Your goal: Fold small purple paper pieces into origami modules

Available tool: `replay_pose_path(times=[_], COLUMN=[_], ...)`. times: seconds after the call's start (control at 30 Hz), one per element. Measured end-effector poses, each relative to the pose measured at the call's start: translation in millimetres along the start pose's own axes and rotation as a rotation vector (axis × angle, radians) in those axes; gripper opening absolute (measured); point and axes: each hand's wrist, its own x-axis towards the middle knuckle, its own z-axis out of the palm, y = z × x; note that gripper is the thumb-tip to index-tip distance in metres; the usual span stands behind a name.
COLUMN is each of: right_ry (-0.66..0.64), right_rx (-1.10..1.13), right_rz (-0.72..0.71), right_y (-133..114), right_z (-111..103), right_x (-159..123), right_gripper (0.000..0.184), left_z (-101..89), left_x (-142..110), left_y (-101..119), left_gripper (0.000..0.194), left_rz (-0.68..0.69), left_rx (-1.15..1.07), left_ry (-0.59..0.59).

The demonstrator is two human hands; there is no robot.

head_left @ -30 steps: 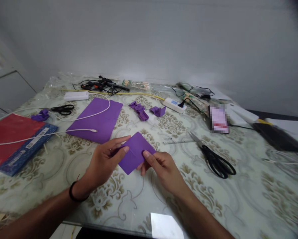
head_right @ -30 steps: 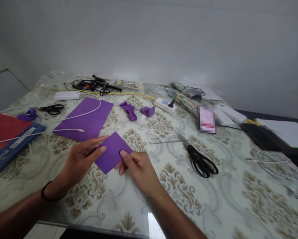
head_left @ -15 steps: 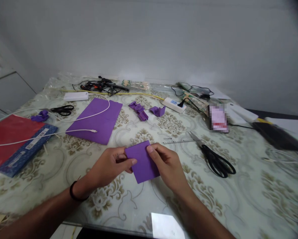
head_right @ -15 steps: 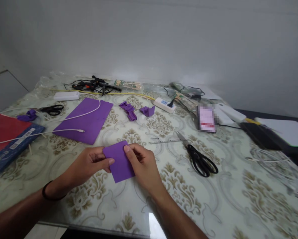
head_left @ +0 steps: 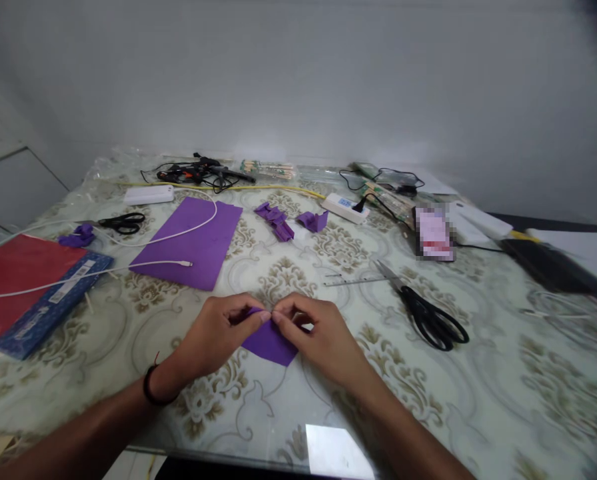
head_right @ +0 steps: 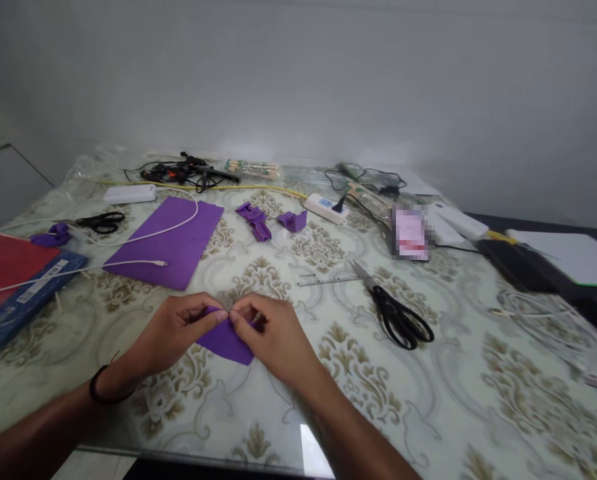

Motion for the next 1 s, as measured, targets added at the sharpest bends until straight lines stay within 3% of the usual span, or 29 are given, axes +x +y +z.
replay_pose_path(times=[0.43,0.77,1.0], right_ry=[-0.052,-0.036,0.039], right_rx=[0.077,0.096,0.061], right_rz=[0.0,-0.034,-0.09], right_y=[1,6,9], right_z=[-6,-36,-21], right_x=[1,9,11], right_gripper=[0.006,0.006,0.011], left_z=[-4.0,-21.1,-8.9], left_x=[-7,1,1], left_y=[6,-6,-4], left_gripper=[0.017,0.021,0.021], left_rz=[0.227,0.205,0.213], left_rx=[0.087,0.02,0.09], left_ry=[0.065,0.254,0.196])
